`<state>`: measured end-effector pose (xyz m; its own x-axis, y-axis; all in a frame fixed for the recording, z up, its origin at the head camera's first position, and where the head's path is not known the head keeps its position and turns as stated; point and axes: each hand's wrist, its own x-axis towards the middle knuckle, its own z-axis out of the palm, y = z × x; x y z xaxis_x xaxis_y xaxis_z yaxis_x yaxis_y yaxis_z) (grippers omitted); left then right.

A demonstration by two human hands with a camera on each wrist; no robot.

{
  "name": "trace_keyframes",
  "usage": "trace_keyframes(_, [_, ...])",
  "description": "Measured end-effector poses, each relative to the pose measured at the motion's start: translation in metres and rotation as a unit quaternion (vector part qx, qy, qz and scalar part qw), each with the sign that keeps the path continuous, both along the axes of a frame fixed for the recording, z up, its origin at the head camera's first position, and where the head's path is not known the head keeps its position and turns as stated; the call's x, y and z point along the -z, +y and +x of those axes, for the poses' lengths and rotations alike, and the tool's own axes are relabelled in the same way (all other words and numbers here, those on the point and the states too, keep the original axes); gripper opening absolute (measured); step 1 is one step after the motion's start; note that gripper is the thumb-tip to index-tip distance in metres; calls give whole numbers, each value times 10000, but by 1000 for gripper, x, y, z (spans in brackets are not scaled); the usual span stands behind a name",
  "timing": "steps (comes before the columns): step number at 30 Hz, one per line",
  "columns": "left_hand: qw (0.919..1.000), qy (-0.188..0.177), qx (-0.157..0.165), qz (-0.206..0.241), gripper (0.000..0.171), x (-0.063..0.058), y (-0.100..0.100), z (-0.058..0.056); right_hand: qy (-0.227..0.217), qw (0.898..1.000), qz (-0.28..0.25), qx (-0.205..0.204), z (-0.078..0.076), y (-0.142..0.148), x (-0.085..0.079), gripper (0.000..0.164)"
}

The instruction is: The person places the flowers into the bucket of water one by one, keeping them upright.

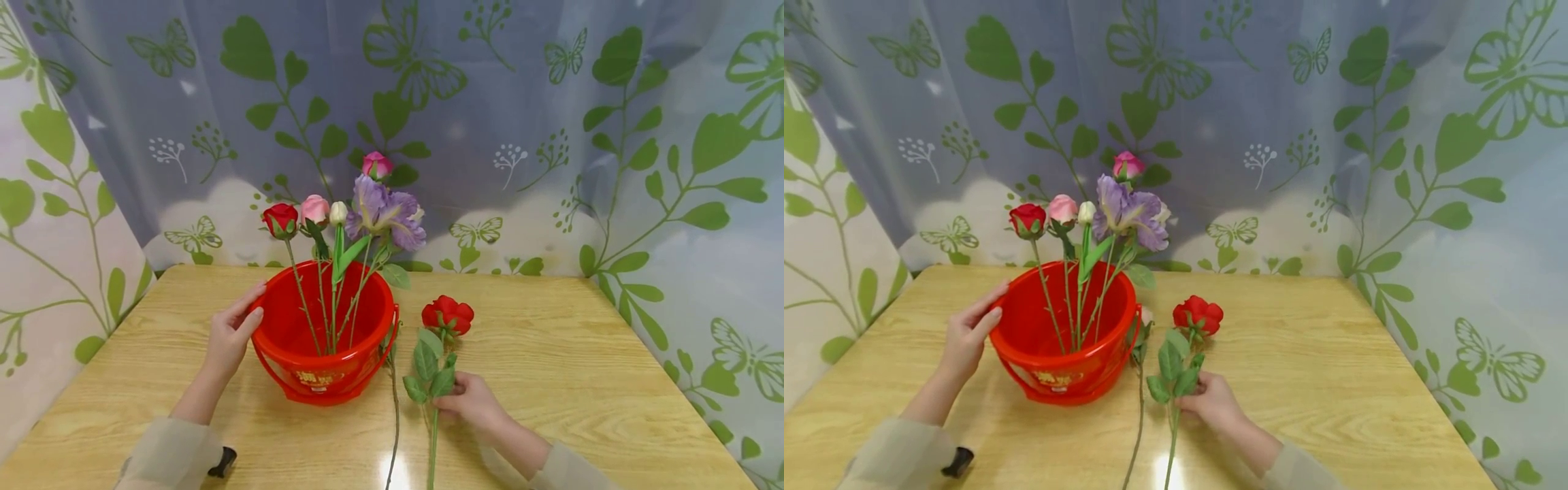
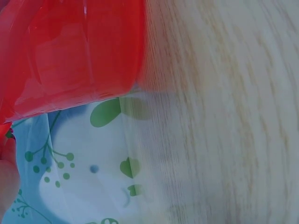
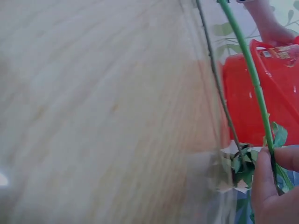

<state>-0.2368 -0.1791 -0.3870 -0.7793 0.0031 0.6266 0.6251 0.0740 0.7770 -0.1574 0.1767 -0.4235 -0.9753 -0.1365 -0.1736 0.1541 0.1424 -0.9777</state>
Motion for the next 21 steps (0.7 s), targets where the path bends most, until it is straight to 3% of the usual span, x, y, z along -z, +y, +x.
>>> trace_keyframes(13, [10000, -20, 32, 15, 31, 2, 0, 1, 350, 9981, -201, 471, 1, 8, -32, 34])
trace_keyframes(21, [10000, -5, 0, 18, 31, 1, 0, 0, 656, 9971, -231, 306, 2, 12, -53, 34])
